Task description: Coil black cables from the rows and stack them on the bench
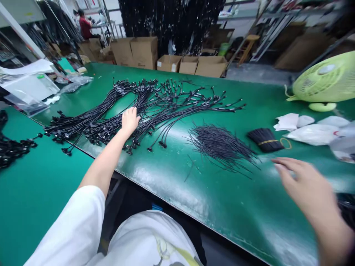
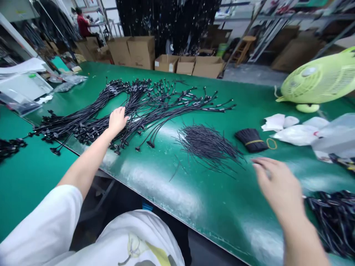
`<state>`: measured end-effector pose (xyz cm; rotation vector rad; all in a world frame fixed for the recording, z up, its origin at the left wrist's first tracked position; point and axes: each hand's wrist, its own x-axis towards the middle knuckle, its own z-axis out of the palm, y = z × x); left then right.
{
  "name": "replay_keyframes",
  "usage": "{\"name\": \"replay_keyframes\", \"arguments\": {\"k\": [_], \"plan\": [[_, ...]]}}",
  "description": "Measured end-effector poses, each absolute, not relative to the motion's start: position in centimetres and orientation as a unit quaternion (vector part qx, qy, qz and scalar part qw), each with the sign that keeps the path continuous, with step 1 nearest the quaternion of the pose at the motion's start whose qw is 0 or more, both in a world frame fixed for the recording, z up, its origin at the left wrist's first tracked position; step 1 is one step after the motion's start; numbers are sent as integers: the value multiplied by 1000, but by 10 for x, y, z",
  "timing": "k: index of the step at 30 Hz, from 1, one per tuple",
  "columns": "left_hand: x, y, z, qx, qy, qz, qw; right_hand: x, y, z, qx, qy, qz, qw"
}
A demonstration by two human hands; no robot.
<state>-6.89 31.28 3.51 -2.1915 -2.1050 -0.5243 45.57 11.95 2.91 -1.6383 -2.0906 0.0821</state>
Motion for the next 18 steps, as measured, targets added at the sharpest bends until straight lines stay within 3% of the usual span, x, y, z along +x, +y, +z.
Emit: {"name": "replay_keyframes", "arguments": {"k": [5,9,11,13,16,18], "plan": [[-100,326,66,-739,-656,-145,-38,386,159,21,-563,-792,54,229],[-92,248,81,-813,-531,-221,-94,284,194,43,-518,-809,101,260],[-85,201,91,-858,-452,-194,-149,218,218,51,-447,-845,104,276],[-85,164,103,-867,-421,-189,-189,155,245,56,-365,-895,104,235],[-113,134,120,-827,-474,-200,-228,100,282,67,-373,-909,108,153],[-150,130,124,-758,-568,-206,-245,102,299,83,-419,-888,96,163]]}}
